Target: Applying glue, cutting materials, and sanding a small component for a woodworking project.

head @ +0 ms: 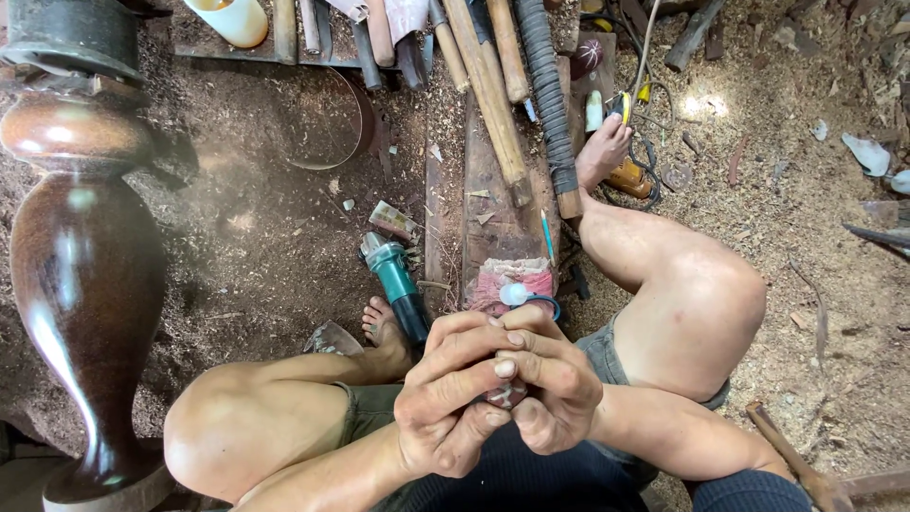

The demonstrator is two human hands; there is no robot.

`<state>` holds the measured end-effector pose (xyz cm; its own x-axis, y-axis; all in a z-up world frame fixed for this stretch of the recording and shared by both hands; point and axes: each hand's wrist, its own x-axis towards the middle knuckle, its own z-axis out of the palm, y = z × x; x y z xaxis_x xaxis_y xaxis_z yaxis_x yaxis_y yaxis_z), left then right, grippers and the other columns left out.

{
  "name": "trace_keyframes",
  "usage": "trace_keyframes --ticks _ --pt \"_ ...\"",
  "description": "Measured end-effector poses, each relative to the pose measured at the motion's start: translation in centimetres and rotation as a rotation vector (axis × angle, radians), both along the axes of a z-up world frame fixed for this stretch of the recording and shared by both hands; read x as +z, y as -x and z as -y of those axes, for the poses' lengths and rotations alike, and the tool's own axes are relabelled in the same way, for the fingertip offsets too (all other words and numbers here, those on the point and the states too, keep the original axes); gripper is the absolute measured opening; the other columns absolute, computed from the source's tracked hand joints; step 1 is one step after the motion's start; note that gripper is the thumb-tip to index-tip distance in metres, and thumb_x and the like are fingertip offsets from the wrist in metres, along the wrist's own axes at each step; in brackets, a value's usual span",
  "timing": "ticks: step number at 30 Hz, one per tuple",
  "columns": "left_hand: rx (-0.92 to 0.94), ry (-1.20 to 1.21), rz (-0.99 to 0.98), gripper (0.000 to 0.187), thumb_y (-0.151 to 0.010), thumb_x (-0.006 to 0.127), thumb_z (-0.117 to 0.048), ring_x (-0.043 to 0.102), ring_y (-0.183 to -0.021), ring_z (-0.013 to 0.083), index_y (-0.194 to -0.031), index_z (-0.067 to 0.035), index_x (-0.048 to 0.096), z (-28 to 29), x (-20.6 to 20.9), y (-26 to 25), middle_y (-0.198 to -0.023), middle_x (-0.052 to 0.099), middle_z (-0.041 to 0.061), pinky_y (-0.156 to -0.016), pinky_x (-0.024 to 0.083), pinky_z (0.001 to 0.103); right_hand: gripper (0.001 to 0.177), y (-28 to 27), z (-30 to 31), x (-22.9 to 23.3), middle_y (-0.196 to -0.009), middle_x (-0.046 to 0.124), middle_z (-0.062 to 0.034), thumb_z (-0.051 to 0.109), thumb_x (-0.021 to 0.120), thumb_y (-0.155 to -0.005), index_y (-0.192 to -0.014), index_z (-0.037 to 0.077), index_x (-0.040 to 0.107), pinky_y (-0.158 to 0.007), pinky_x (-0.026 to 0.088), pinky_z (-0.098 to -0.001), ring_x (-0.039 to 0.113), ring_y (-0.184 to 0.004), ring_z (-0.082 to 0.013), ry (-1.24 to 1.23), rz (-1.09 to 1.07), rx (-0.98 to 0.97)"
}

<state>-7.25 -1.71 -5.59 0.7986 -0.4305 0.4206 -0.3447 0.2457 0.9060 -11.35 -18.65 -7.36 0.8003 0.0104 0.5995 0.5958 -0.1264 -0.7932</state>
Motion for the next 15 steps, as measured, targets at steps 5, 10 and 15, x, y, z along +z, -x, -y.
trace_keyframes --ticks 5,10,15 --pt "-0.042 0.020 -0.087 0.040 -0.095 0.080 -0.027 0.066 -0.121 0.0342 -0.129 -0.008 0.070 -0.3 -0.2 -0.3 -0.131 0.070 0.016 -0.107 0.052 0.046 0.036 0.7 0.0 -0.9 -0.129 0.065 -0.0221 0.026 0.057 -0.110 -0.134 0.000 0.054 -0.089 0.058 -0.0466 0.066 -0.102 -0.0344 -0.135 -0.048 0.027" --pt "-0.143 0.086 -0.171 0.050 -0.084 0.089 -0.031 0.059 -0.125 0.0329 -0.127 -0.014 0.073 -1.2 0.3 -2.0 -0.126 0.067 0.009 -0.108 0.046 0.042 0.038 -0.6 1.6 0.6 -0.131 0.064 -0.0198 0.029 0.056 -0.111 -0.135 0.000 0.054 -0.095 0.056 -0.0464 0.065 -0.106 -0.0316 -0.162 -0.121 0.197" --pt "0.079 -0.072 0.236 0.049 -0.077 0.094 -0.029 0.061 -0.127 0.0378 -0.119 -0.014 0.073 -1.4 1.4 -3.1 -0.132 0.062 0.016 -0.113 0.052 0.053 0.041 -2.0 2.7 2.4 -0.141 0.058 -0.0204 0.037 0.049 -0.112 -0.131 0.004 0.064 -0.103 0.051 -0.0428 0.063 -0.121 -0.0303 0.084 -0.184 0.236"
